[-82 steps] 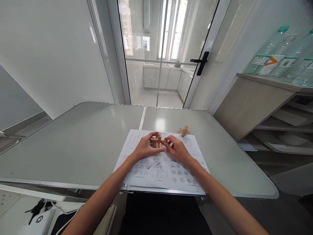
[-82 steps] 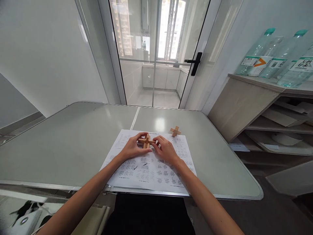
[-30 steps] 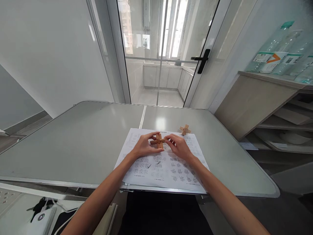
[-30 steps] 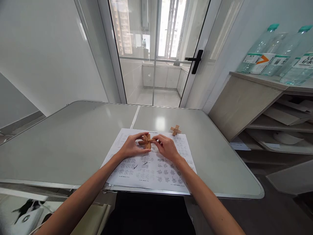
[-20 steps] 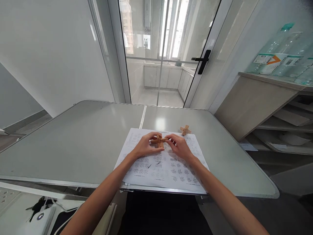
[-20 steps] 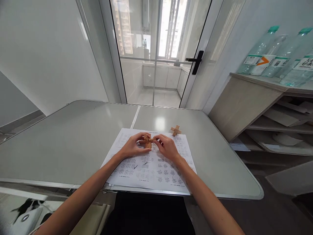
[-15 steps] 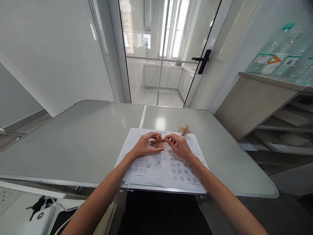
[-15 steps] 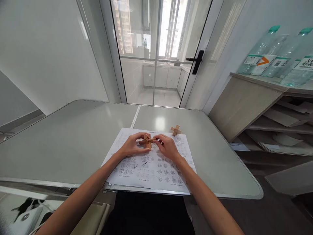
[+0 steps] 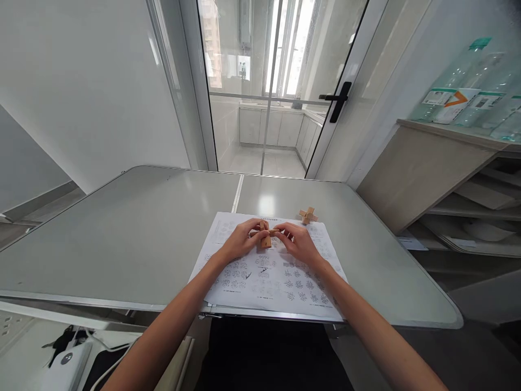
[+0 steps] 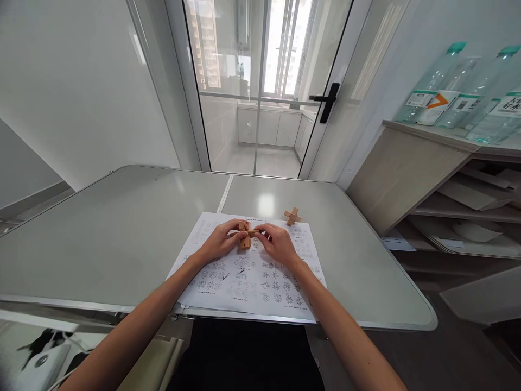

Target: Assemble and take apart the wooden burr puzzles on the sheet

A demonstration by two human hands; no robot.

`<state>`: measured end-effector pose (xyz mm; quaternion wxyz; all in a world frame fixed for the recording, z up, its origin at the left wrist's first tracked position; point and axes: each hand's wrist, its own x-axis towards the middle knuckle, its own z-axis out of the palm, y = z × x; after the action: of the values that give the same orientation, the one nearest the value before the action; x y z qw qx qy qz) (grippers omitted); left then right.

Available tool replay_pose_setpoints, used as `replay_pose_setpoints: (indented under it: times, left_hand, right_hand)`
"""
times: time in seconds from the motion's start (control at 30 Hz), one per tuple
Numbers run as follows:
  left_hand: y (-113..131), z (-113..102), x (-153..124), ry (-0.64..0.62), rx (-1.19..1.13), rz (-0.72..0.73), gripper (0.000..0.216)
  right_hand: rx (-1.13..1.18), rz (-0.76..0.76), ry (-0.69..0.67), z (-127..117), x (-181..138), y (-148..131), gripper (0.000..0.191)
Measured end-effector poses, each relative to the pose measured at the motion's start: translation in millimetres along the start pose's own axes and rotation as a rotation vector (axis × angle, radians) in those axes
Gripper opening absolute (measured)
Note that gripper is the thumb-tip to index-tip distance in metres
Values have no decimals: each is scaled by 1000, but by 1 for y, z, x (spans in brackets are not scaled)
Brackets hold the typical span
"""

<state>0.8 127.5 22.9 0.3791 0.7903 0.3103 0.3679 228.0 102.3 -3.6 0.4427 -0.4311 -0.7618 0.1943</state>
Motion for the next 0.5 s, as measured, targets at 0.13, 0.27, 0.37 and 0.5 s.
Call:
replay_pose_setpoints:
  times: [0.13,0.27,0.37,0.5]
  left_hand:
    - [-2,0,-1,-14,-35,-31,35]
    - [-4,1,-2,-23,-59,-109,39]
    - [-5,1,-4,3,-43,-100,52]
    - [-4,4,-5,-19,52,-4,107]
  right_hand:
    - [52,40,-13,-1,1,-3,32]
    - [226,179,-62,-2,2,-5,39]
    - [391,302,-76,-4,4,-5,44]
    - [495,362,-73,-6,6,-7,47]
